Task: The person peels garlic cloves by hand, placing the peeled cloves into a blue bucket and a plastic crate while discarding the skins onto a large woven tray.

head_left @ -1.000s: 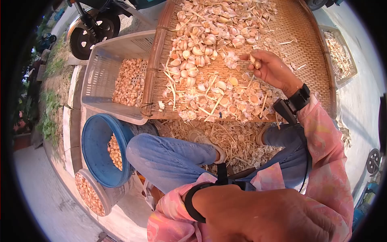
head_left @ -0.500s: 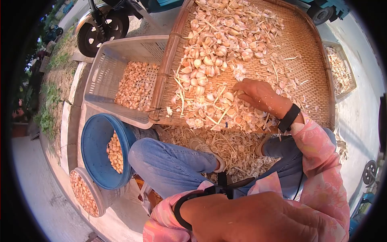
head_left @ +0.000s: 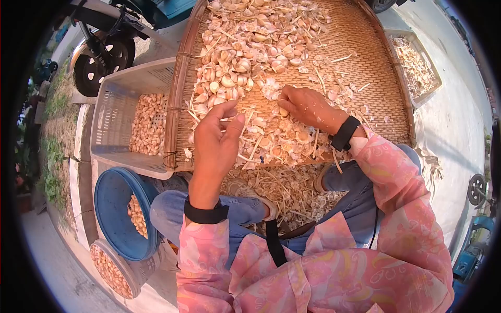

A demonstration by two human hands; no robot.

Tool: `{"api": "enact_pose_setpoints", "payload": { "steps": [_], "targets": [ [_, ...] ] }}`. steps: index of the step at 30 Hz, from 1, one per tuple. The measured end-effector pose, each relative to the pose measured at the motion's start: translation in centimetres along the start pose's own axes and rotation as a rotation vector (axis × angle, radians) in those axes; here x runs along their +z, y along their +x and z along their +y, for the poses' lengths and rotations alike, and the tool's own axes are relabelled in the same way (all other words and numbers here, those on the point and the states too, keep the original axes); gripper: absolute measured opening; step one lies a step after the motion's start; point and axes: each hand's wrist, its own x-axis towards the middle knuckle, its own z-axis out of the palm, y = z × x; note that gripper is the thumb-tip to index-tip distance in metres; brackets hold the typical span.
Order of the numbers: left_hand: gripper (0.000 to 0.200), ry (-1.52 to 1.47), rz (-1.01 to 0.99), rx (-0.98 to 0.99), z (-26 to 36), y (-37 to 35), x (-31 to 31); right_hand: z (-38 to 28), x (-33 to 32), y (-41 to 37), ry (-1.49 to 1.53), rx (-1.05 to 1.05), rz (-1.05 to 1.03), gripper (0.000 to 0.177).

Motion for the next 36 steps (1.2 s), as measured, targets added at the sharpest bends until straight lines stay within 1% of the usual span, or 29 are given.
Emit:
{"api": "enact_pose_setpoints", "payload": {
  "steps": [1,2,4,6,8,9,11,12,14,15,18,21,22,24,25,26,27,28,29,30,31,32,33,35,36],
  "targets": [
    [0.034,0.031,-0.024,-0.01,-0.1,1.0,2.6,-0.4,-0.2,-0.2,-0.042,-0.012,-0.025,0.017],
    [0.031,0.16,-0.003,0.135,-1.2,2.1,4.7,-0.7,-0.3,-0.6,-0.081,-0.022,-0.049,0.017],
    [0.028,0.438,-0.054,0.248,-2.6,4.4,7.5,-1.1,-0.3,-1.3,-0.106,-0.063,-0.057,0.017],
    [0.024,0.462,-0.139,0.3,-3.3,6.0,8.8,-0.8,0.1,-1.3,-0.153,-0.082,-0.031,0.018],
    [0.018,0.492,-0.199,0.33,-3.5,6.7,9.4,0.0,-0.1,-1.2,-0.108,-0.051,-0.037,0.018],
    [0.018,0.385,-0.246,0.249,-3.5,6.5,9.3,0.2,-0.2,-1.4,-0.083,-0.032,-0.04,0.018],
    [0.018,0.168,-0.324,0.087,-2.9,5.9,8.9,0.7,-0.2,-1.9,0.102,-0.105,0.026,0.02],
    [0.018,0.179,-0.295,0.125,-2.5,5.6,8.4,0.9,-0.2,-2.0,0.192,-0.145,0.058,0.022],
    [0.019,0.197,-0.241,0.194,-1.9,4.6,7.5,0.7,-0.5,-2.2,0.297,-0.202,0.054,0.024],
    [0.02,0.096,-0.229,0.141,-1.4,4.1,7.3,0.4,-0.8,-2.4,0.351,-0.229,0.051,0.025],
    [0.024,-0.19,-0.155,0.007,-0.5,3.0,7.0,-0.6,-2.7,-2.8,0.492,-0.239,-0.044,0.024],
    [0.025,-0.399,-0.142,-0.08,-0.2,2.5,6.3,-2.5,-3.8,-3.2,0.863,-0.128,-0.173,0.021],
    [0.02,-0.349,-0.227,-0.121,0.1,2.3,5.4,-2.5,-3.7,-3.0,0.936,-0.122,-0.178,0.021],
    [0.024,0.082,-0.085,0.061,-0.8,1.6,4.6,-2.0,-3.1,-2.7,1.081,-0.103,-0.184,0.02],
    [0.029,0.294,-0.012,0.153,-1.1,1.2,4.4,-1.7,-3.2,-2.5,1.185,-0.04,-0.173,0.019],
    [0.049,0.466,0.041,0.32,-0.7,0.5,3.8,-1.4,-3.2,-2.3,1.29,0.026,-0.163,0.019],
    [0.049,0.252,0.031,0.232,0.0,-0.2,3.7,-1.2,-3.2,-2.1,1.396,0.095,-0.154,0.019],
    [0.05,0.04,0.021,0.141,0.9,-0.9,3.8,-1.1,-3.2,-2.1,1.537,0.106,-0.139,0.016],
    [0.05,-0.169,0.014,0.047,1.7,-1.6,3.9,-1.4,-3.0,-2.1,1.557,0.105,-0.132,0.016],
    [0.046,-0.404,-0.005,-0.088,2.4,-2.0,4.1,-1.8,-3.0,-2.0,1.576,0.1,-0.127,0.015],
    [0.043,-0.701,-0.085,-0.267,2.2,-2.1,4.6,-2.3,-2.9,-1.9,1.595,0.093,-0.123,0.014],
    [0.041,-0.999,-0.163,-0.445,1.6,-2.0,5.1,-2.9,-2.7,-2.0,1.564,0.009,-0.16,0.017],
    [0.04,-1.299,-0.242,-0.62,1.0,-2.1,5.6,-3.8,-2.7,-2.2,1.285,-0.111,-0.189,0.019],
    [0.039,-1.62,-0.202,-0.55,-0.5,-3.1,6.5,-6.1,-3.1,-3.0,0.722,-0.334,-0.229,0.023],
    [0.039,-1.78,-0.185,-0.509,-1.3,-3.6,6.8,-7.3,-3.8,-3.4,0.708,-0.368,-0.303,0.028]
  ]
}}
